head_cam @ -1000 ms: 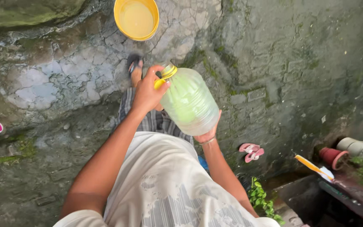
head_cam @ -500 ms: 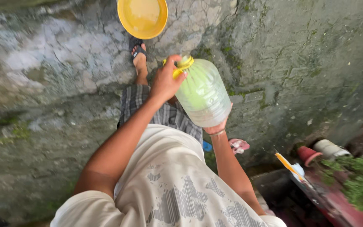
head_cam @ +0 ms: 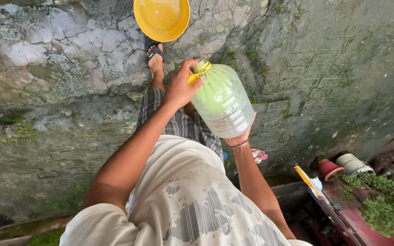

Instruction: The person carries a large plastic jug of green liquid, pours a portion into a yellow bucket, fills the bucket with water from an outdoor tap, and then uses a mop to scrub the wet stone floor in an outdoor area.

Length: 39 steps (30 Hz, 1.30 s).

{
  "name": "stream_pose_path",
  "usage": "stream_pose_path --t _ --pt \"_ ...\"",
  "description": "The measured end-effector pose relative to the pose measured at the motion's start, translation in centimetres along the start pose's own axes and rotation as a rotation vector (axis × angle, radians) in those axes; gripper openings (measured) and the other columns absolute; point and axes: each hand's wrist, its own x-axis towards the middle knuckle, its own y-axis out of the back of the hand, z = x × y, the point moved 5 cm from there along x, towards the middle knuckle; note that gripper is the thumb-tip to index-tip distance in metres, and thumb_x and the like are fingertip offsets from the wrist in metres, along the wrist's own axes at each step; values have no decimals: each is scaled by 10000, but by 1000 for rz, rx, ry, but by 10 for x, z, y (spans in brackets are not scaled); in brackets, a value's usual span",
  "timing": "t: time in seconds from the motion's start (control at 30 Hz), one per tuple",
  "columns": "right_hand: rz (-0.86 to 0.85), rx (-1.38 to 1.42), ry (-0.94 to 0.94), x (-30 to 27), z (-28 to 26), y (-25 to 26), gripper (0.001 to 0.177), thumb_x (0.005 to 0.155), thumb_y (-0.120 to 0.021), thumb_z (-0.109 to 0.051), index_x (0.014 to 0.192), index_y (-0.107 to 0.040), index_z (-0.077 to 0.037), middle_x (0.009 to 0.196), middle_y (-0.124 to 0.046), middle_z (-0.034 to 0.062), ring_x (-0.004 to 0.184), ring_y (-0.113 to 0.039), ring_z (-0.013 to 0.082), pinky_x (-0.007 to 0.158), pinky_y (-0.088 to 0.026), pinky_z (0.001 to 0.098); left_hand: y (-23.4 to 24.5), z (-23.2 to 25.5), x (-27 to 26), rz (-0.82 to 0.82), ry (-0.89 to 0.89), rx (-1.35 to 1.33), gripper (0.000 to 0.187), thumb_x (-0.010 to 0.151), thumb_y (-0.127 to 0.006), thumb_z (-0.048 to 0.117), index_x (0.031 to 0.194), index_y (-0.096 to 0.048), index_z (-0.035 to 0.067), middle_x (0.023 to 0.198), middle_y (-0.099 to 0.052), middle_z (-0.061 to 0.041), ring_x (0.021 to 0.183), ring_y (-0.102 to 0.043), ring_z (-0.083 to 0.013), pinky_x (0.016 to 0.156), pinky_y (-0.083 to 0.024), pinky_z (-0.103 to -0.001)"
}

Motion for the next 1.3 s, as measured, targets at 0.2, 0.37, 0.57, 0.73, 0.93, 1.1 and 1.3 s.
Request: stream_pose_path --t 0.2,0.37,0.57,0.73,0.93,1.1,1.3 --pt "7 27 -36 -1 9 -20 888 962 -271 -791 1586 -396 -172 1606 -445 81 1435 -458 330 1188 -376 519 9 -7 11 -14 1 0 507 909 -764 276 1330 -507 162 937 -694 -132 874 -721 -347 763 -550 -456" --pt "63 -14 7 0 15 -31 857 992 -263 -771 1600 -396 -182 1618 -446 73 1451 -453 327 1207 -375 523 15 -13 18 -33 1 13 504 909 -765 274 1323 -506 146 944 -701 -132 889 -722 -343 775 -549 -451" --pt "59 21 -21 1 20 -34 888 966 -247 -795 1585 -403 -179 1603 -451 80 1430 -463 331 1183 -385 527 21 -13 20 -67 51 6 502 909 -750 287 1327 -506 154 980 -720 -136 915 -731 -341 792 -555 -443" --pt "66 -11 -1 1 22 -37 881 977 -243 -793 1595 -404 -186 1611 -449 77 1435 -464 333 1189 -387 531 24 -15 24 -66 49 5 514 907 -755 295 1327 -494 155 1004 -718 -132 934 -726 -342 790 -553 -440" --pt "65 -19 7 6 25 -51 895 964 -233 -799 1589 -407 -182 1605 -456 82 1429 -468 342 1183 -388 545 27 -19 31 -44 -19 -17 513 909 -763 289 1326 -497 154 1035 -717 -146 961 -730 -342 822 -559 -427" --pt "26 2 0 10 27 -49 912 964 -240 -813 1600 -405 -181 1614 -455 81 1440 -459 342 1187 -379 552 28 -18 33 -24 -31 9 516 905 -766 294 1329 -502 163 1011 -715 -145 955 -726 -346 820 -555 -431" --pt "2 -10 9 8 31 -36 928 946 -274 -823 1609 -397 -186 1633 -438 75 1459 -444 337 1203 -364 544 28 -13 25 -36 -51 20 516 911 -754 287 1338 -493 163 992 -699 -132 937 -726 -334 805 -553 -430"
